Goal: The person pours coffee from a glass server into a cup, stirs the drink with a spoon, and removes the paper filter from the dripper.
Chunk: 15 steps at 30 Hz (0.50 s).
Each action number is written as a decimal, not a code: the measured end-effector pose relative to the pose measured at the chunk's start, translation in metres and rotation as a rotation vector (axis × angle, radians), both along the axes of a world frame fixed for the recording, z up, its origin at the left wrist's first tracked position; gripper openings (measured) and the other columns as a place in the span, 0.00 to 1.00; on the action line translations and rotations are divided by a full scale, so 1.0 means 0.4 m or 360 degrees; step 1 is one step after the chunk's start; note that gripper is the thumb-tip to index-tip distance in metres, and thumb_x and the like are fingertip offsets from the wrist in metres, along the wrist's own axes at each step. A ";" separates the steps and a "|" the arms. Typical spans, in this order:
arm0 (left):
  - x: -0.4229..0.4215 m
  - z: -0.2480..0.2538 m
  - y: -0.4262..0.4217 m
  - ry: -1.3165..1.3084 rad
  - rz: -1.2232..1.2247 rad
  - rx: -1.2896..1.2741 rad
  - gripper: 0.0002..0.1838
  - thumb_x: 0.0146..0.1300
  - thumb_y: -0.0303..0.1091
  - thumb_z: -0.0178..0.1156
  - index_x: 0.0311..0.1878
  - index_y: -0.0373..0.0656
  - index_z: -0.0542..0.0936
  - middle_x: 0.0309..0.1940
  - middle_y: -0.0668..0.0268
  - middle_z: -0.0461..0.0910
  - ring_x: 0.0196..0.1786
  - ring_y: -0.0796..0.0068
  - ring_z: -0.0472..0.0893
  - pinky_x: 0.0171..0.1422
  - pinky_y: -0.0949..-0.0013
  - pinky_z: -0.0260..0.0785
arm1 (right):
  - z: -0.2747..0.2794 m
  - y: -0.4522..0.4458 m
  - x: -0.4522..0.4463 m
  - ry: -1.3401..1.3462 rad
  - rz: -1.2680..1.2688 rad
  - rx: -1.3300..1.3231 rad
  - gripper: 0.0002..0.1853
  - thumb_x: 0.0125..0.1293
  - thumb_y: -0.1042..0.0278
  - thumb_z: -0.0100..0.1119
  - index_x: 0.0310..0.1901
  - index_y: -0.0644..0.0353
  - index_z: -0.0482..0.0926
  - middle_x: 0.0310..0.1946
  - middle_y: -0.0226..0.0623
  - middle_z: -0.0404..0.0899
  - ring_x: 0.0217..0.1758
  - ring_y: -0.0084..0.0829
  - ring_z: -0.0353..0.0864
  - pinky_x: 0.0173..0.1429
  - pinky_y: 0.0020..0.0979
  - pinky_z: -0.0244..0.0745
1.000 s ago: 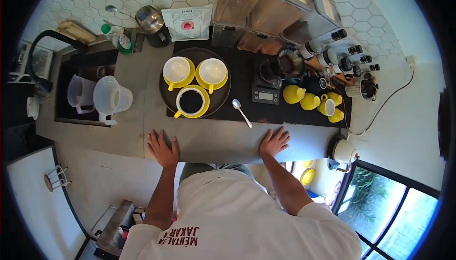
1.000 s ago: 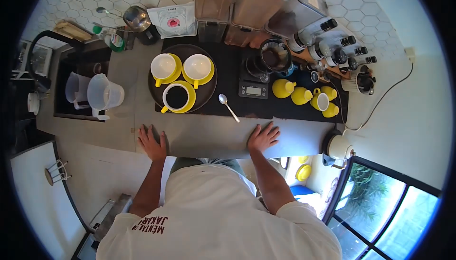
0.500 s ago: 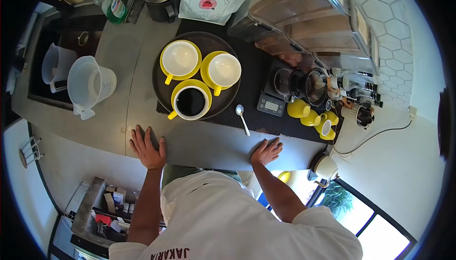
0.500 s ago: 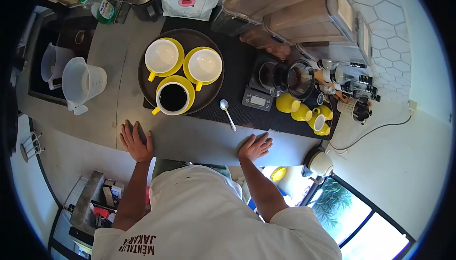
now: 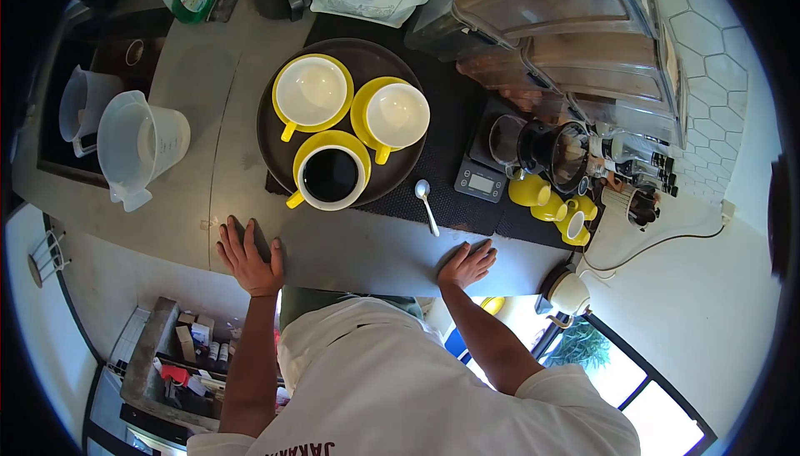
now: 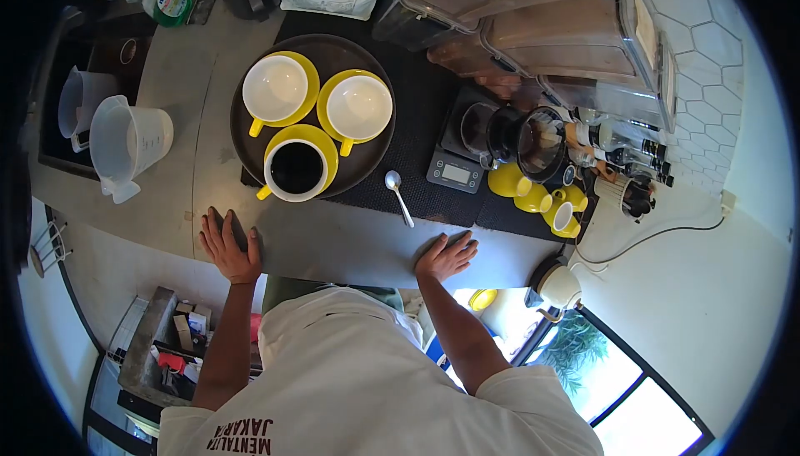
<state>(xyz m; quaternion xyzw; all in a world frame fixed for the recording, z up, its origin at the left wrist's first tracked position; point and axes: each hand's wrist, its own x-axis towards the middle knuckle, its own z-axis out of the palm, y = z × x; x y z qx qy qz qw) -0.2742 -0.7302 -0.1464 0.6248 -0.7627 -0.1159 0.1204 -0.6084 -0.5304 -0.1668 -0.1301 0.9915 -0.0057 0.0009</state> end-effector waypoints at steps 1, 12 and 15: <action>0.000 0.000 0.000 -0.0002 0.0002 0.0002 0.29 0.62 0.53 0.52 0.62 0.46 0.70 0.70 0.52 0.58 0.73 0.48 0.53 0.74 0.44 0.39 | 0.000 0.000 0.000 -0.0004 -0.0002 0.0002 0.37 0.69 0.37 0.32 0.73 0.51 0.50 0.73 0.50 0.45 0.76 0.50 0.40 0.74 0.57 0.35; 0.000 -0.003 0.001 -0.0039 -0.0007 0.0006 0.29 0.63 0.54 0.50 0.62 0.46 0.69 0.70 0.53 0.57 0.74 0.48 0.53 0.74 0.44 0.38 | -0.005 0.002 0.000 0.0013 -0.0006 -0.0001 0.37 0.69 0.37 0.31 0.73 0.51 0.50 0.73 0.50 0.45 0.76 0.50 0.40 0.73 0.57 0.35; 0.000 -0.001 0.001 -0.0048 -0.0013 -0.0002 0.30 0.64 0.55 0.49 0.63 0.46 0.69 0.70 0.53 0.57 0.74 0.49 0.53 0.74 0.44 0.38 | -0.007 0.006 0.000 0.0005 -0.0011 0.0003 0.37 0.69 0.36 0.31 0.73 0.51 0.50 0.73 0.50 0.45 0.77 0.50 0.40 0.73 0.57 0.35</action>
